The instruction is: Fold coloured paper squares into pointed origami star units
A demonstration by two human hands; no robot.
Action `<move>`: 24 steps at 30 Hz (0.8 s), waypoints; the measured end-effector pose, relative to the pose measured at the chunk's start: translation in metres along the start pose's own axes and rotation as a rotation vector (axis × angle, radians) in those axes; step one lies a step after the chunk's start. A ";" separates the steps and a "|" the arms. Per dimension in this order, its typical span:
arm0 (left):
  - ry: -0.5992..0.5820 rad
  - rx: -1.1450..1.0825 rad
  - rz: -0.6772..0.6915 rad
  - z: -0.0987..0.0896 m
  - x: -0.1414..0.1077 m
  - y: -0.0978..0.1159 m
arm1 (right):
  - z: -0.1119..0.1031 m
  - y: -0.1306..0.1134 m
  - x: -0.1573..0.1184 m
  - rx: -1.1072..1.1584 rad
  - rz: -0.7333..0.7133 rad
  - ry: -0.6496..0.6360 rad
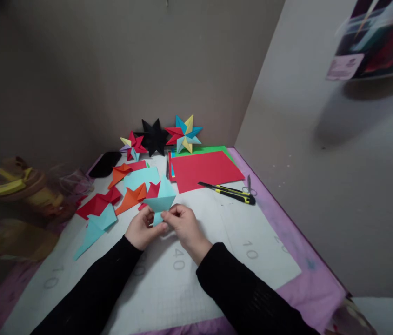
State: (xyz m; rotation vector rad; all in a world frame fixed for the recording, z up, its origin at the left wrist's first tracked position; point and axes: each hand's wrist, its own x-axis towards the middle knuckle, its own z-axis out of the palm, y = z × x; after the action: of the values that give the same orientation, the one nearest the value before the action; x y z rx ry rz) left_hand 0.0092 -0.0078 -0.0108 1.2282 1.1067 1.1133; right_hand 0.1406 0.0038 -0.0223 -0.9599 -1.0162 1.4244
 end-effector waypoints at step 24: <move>-0.026 0.048 -0.043 -0.007 0.002 0.004 | -0.006 -0.009 0.001 -0.047 -0.073 -0.040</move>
State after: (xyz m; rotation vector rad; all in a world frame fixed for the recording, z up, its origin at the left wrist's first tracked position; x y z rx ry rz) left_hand 0.0025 -0.0053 -0.0075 1.2470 1.1408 1.0413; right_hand 0.1486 0.0052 -0.0154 -0.9224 -1.1075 1.3694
